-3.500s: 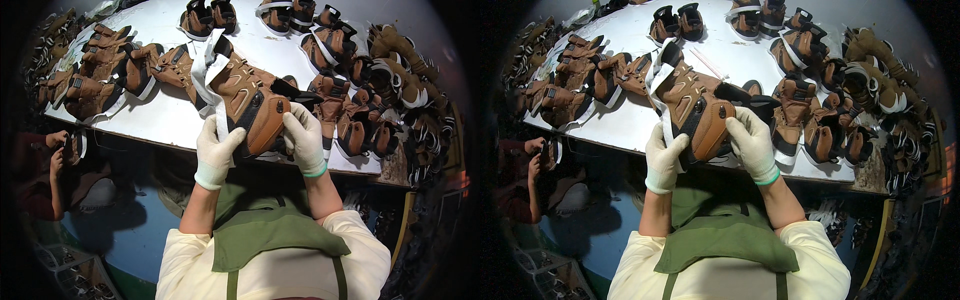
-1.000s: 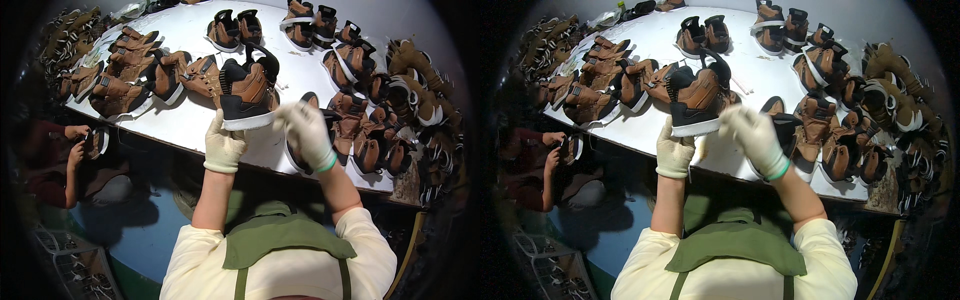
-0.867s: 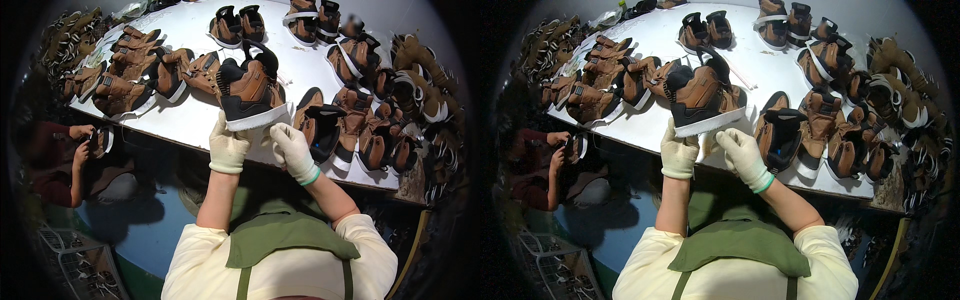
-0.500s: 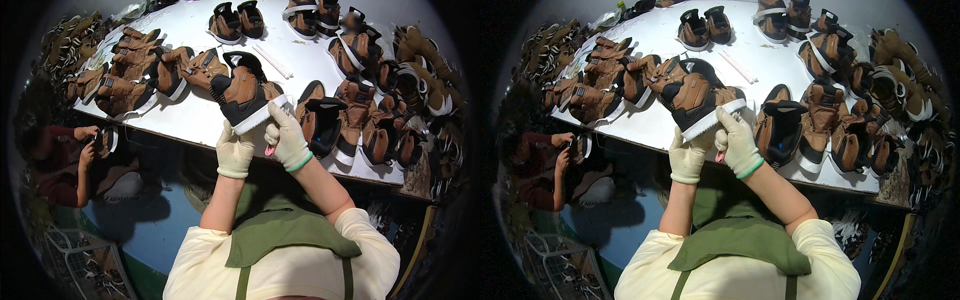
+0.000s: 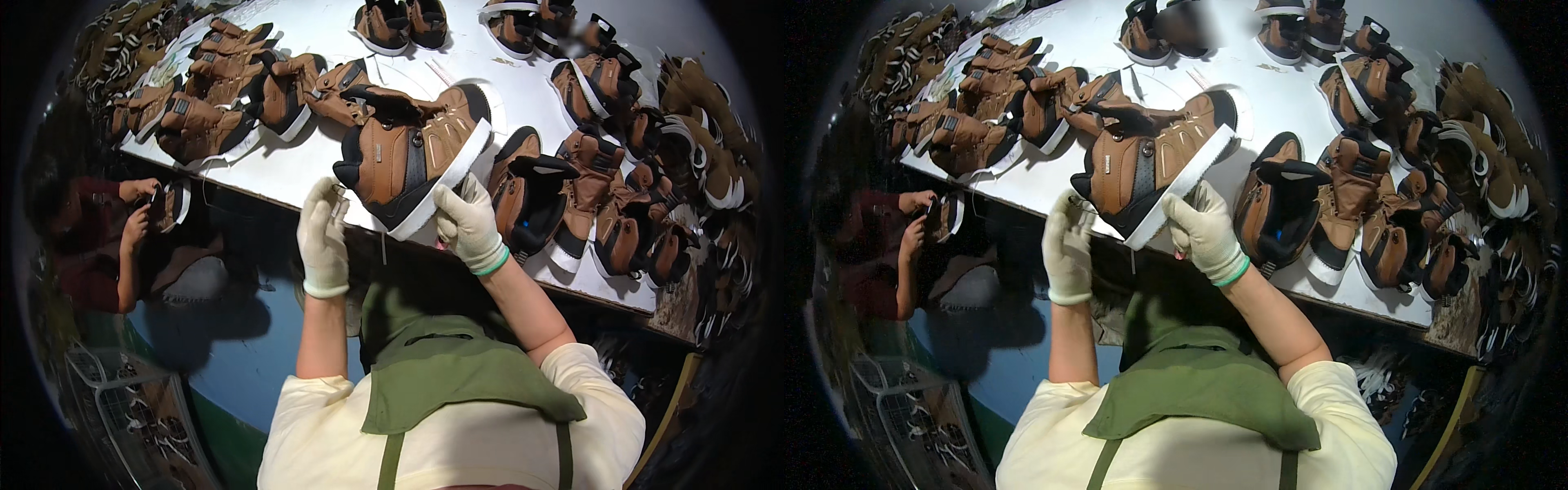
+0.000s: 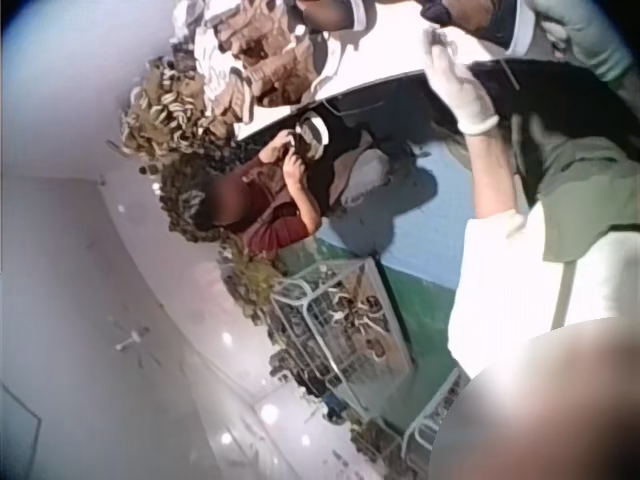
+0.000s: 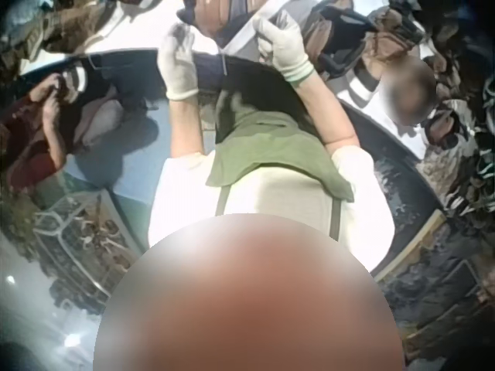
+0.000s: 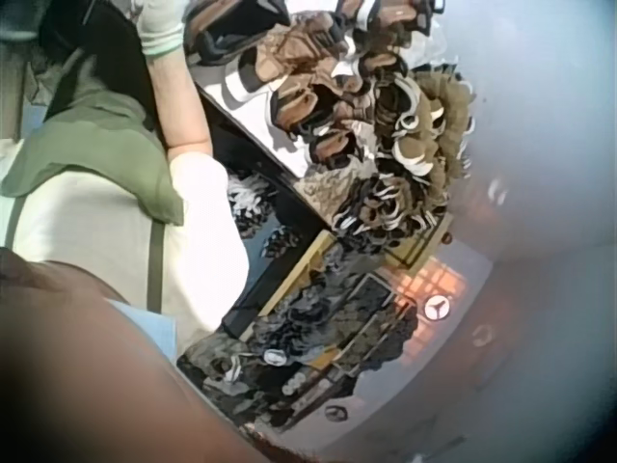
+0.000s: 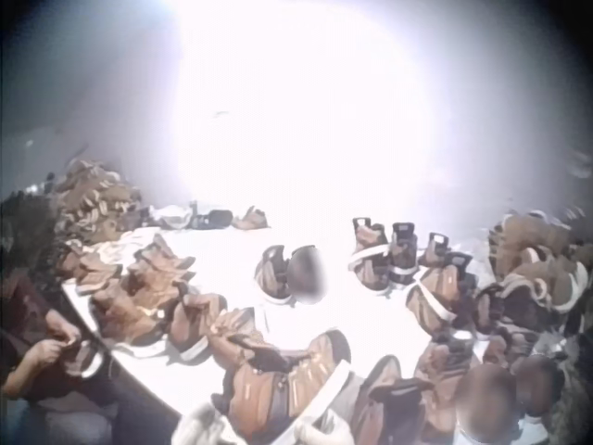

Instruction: The person assembles brown hiking boots at a workbench, inserting insoles, threading laces through eyelets, and attaching white straps. They handle each boot one at a time, turning them over to adjust components and place finished units on the table.

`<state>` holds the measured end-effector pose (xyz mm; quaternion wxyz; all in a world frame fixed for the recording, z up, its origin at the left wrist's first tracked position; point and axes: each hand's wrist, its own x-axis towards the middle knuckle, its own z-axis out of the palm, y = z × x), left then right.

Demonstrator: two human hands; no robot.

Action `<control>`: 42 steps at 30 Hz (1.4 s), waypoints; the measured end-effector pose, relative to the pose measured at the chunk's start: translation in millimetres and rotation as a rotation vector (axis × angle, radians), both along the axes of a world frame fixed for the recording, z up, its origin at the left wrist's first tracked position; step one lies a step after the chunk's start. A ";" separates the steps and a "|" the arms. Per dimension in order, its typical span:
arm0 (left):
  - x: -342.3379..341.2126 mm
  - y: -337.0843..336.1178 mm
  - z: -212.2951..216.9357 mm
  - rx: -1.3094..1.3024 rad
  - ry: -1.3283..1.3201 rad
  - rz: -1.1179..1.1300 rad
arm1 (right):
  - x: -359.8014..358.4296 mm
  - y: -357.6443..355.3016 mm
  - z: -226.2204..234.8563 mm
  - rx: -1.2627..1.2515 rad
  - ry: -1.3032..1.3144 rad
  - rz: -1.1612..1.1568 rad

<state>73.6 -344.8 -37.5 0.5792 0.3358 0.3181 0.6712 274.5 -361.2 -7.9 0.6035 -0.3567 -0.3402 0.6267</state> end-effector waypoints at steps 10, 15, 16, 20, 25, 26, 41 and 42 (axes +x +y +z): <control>-19.5 1.6 31.1 0.167 0.524 -0.091 | -3.3 -7.4 -2.6 -0.041 -0.009 0.066; -24.8 8.1 35.2 0.130 0.489 -0.147 | 1.7 -5.6 -1.8 -0.004 0.117 0.077; -25.1 8.8 35.6 0.124 0.453 -0.169 | 1.8 -5.4 -1.2 -0.045 0.140 0.041; -24.3 10.7 31.2 0.068 0.422 -0.205 | 1.5 -5.0 0.5 -0.045 0.173 0.021; -22.5 11.1 29.9 0.044 0.418 -0.181 | -0.4 -8.6 9.7 -0.078 0.100 -0.003; -21.5 11.8 28.9 0.051 0.424 -0.165 | -0.2 -8.4 9.2 -0.067 0.102 0.018; -14.1 -10.0 17.3 0.029 0.554 -0.120 | 8.5 -17.7 -1.3 -0.024 -0.029 0.060; -15.2 -10.0 16.4 0.054 0.539 -0.134 | 9.8 -18.5 -2.2 -0.021 -0.030 0.076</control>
